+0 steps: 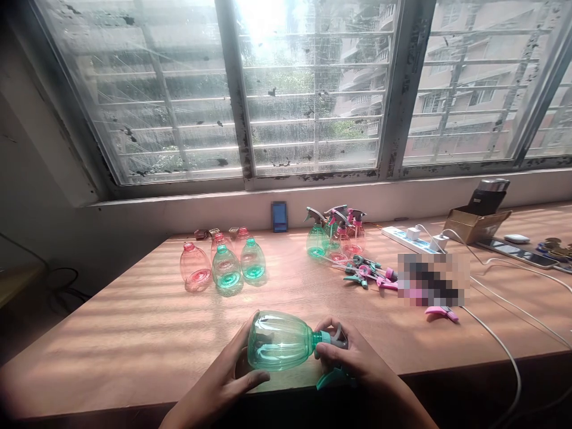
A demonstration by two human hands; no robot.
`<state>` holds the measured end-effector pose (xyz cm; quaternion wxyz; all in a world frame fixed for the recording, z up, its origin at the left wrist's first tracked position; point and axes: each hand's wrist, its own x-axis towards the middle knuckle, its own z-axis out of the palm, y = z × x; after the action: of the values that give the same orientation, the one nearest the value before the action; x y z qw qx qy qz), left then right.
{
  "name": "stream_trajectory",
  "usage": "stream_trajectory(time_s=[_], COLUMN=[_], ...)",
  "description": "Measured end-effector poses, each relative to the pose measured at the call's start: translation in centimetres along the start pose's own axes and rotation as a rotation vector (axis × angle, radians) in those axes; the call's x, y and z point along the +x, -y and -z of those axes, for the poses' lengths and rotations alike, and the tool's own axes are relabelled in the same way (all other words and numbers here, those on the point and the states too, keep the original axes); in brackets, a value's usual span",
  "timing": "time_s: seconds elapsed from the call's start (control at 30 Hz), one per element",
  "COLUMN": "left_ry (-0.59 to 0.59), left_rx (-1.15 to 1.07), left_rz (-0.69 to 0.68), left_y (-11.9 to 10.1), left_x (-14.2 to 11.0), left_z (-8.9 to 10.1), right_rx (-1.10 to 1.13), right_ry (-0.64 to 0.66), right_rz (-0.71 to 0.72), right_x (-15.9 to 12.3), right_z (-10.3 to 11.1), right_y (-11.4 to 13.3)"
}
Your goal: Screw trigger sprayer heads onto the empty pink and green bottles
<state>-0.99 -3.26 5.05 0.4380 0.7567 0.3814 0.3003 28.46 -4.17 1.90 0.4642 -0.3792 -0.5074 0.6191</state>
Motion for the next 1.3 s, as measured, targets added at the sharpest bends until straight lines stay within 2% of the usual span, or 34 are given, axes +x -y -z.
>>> stream_trajectory(time_s=[0.23, 0.47, 0.8, 1.03, 1.17, 1.3], left_ry=[0.019, -0.002, -0.052, 0.019, -0.032, -0.03], left_rx=[-0.021, 0.028, 0.073, -0.115, -0.079, -0.03], left_rz=[-0.01, -0.104, -0.027, -0.046, -0.01, -0.026], left_y=[0.6, 1.1, 0.5, 1.2, 0.7, 0.6], left_x=[0.1, 0.0, 0.1, 0.1, 0.1, 0.2], left_z=[0.0, -0.3, 0.0, -0.4, -0.4, -0.1], right_rx=[-0.014, -0.016, -0.023, -0.005, -0.003, -0.011], right_ry=[-0.018, 0.006, 0.0, -0.019, -0.017, -0.025], right_rz=[0.001, 0.005, 0.015, 0.024, 0.017, 0.022], right_x=[-0.1, 0.1, 0.0, 0.1, 0.1, 0.1], right_z=[-0.2, 0.1, -0.1, 0.0, 0.0, -0.1], right_y=[0.1, -0.1, 0.1, 0.0, -0.1, 0.0])
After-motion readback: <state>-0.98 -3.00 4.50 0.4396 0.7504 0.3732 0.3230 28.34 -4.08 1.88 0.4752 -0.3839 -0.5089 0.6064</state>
